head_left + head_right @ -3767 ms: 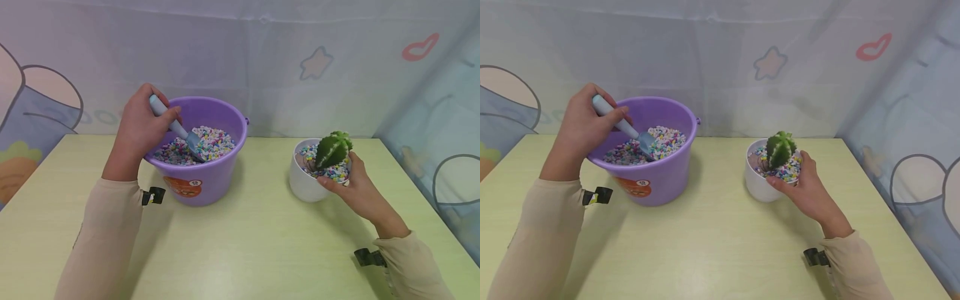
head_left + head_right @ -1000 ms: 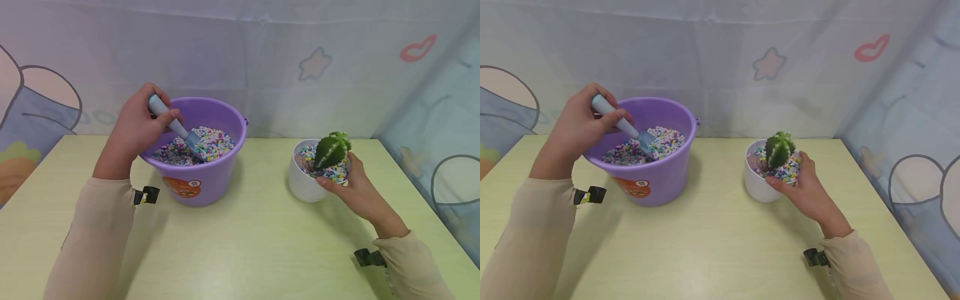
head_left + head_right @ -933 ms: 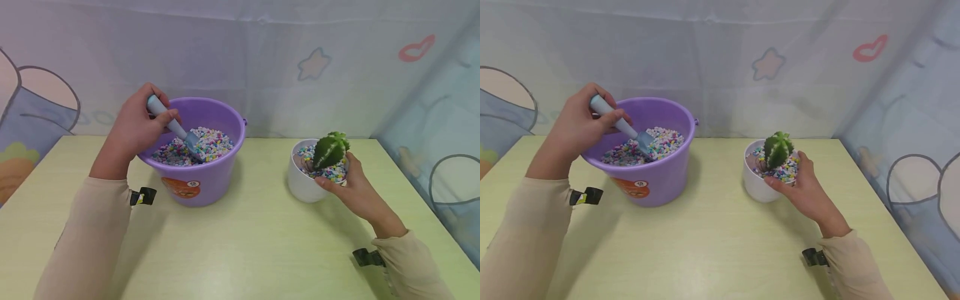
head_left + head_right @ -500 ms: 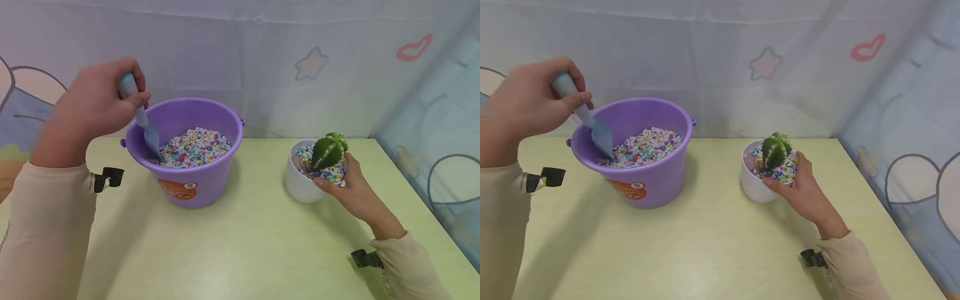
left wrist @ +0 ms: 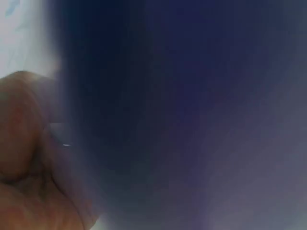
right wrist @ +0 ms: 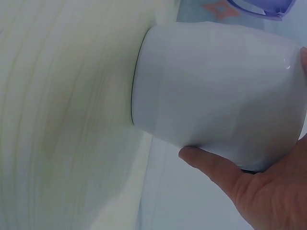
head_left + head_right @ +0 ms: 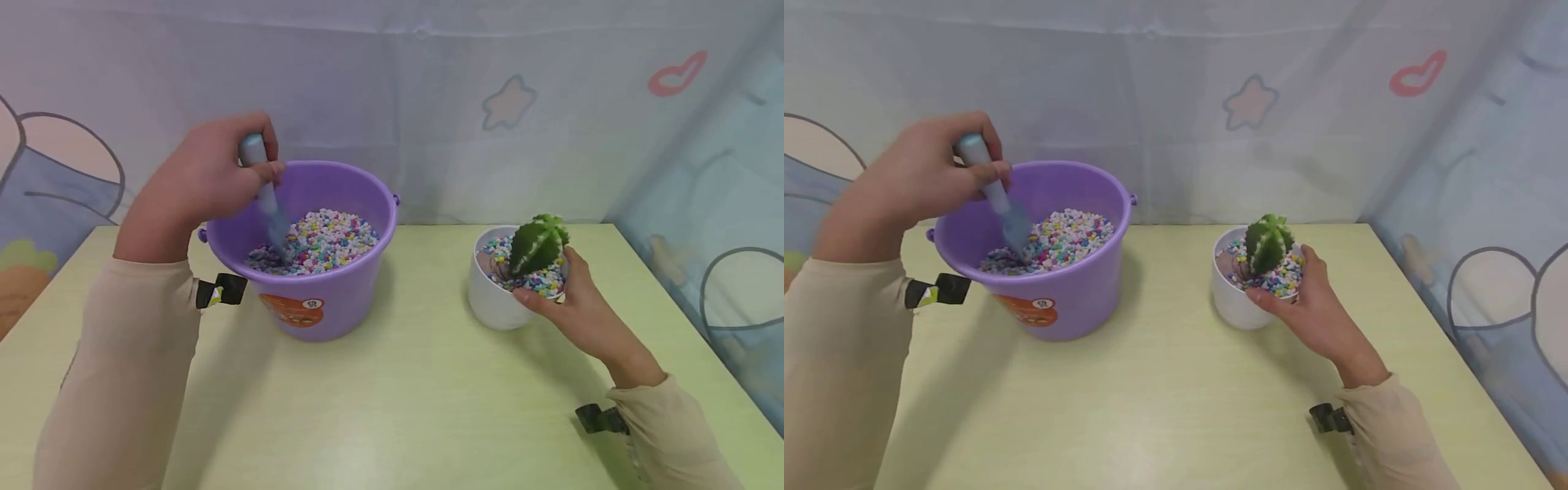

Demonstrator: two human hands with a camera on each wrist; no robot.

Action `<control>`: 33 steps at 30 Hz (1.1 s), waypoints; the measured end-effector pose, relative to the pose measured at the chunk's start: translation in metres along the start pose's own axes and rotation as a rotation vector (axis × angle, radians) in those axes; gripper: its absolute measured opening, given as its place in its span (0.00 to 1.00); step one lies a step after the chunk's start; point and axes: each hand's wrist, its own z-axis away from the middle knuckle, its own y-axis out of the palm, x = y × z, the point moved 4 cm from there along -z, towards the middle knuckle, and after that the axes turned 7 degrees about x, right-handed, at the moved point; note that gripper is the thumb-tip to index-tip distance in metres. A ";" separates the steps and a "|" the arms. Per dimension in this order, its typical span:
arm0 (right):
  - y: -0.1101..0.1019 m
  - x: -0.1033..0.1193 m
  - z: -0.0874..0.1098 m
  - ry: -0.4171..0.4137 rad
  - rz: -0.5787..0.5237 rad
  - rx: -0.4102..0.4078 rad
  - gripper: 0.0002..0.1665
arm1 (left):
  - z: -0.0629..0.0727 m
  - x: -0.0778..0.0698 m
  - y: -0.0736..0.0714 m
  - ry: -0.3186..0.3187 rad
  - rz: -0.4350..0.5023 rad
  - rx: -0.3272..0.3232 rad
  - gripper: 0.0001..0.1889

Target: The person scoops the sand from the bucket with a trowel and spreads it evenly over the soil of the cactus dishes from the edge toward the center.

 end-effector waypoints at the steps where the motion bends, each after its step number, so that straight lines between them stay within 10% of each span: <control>1: 0.000 0.000 0.001 0.006 0.002 0.003 0.60 | 0.000 0.002 0.001 0.000 0.039 -0.013 0.04; 12: -0.001 0.000 0.001 0.010 -0.014 0.004 0.60 | 0.003 0.030 0.010 0.018 0.580 -0.129 0.08; 19: -0.002 -0.002 0.000 0.009 -0.004 0.002 0.60 | 0.004 0.056 0.018 -0.091 0.983 -0.245 0.12; 26: -0.001 0.000 0.001 0.010 -0.001 0.005 0.60 | 0.001 0.047 0.021 -0.124 0.701 -0.267 0.11; 33: -0.003 0.001 0.001 -0.012 -0.004 0.004 0.59 | 0.006 0.031 0.024 0.176 0.487 -0.137 0.05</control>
